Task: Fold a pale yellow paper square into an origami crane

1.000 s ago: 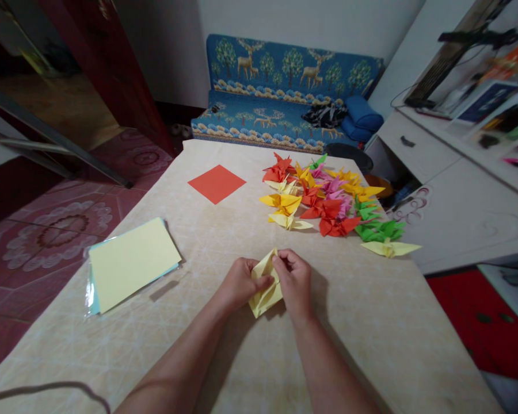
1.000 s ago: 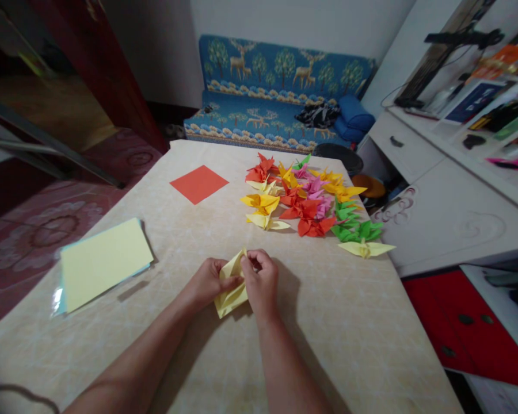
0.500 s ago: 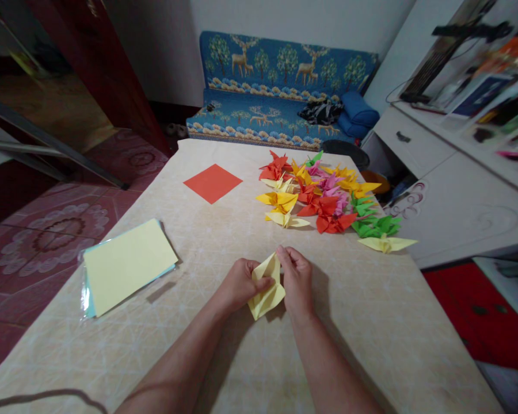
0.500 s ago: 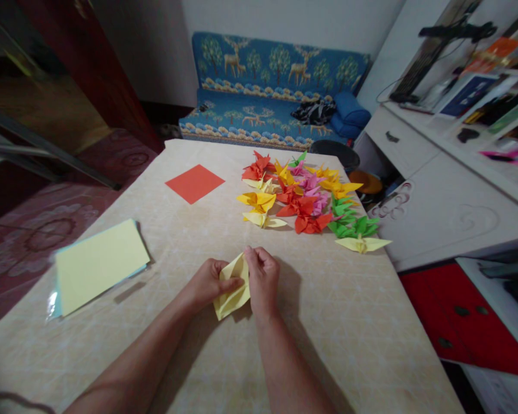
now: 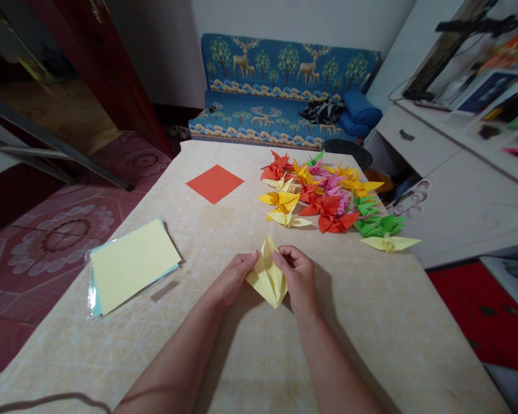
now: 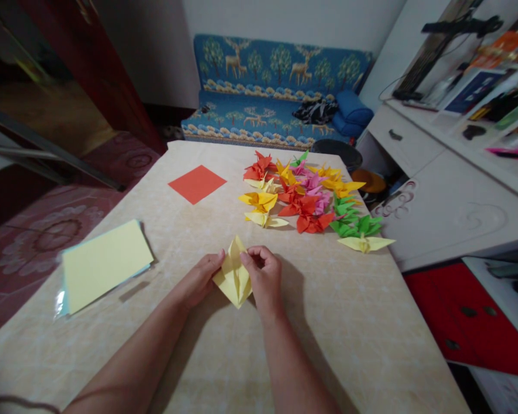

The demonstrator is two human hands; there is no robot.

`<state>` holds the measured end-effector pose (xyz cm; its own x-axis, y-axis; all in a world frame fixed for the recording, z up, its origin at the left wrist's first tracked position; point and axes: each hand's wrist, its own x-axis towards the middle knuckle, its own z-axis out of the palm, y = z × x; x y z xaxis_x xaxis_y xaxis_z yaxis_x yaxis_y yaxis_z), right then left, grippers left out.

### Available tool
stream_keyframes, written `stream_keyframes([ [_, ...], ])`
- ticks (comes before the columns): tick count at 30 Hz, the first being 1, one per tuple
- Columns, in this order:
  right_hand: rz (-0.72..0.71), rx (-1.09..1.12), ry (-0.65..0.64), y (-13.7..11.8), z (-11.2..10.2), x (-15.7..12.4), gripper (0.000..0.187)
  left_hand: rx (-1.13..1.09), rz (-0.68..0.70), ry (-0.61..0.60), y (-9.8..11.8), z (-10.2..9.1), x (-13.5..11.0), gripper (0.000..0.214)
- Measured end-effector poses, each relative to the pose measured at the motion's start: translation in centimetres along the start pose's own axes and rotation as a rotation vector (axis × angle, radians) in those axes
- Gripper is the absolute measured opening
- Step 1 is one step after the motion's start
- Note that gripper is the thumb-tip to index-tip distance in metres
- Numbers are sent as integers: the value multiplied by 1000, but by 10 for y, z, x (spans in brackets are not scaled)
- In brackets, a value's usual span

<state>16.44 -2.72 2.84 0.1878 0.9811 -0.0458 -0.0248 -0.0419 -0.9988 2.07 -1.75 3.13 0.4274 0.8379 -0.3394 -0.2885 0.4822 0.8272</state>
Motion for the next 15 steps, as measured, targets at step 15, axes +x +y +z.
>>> stream_keyframes([
  [15, -31, 26, 24, -4, 2, -5, 19, 80, 71, 47, -7, 2, 1, 51],
])
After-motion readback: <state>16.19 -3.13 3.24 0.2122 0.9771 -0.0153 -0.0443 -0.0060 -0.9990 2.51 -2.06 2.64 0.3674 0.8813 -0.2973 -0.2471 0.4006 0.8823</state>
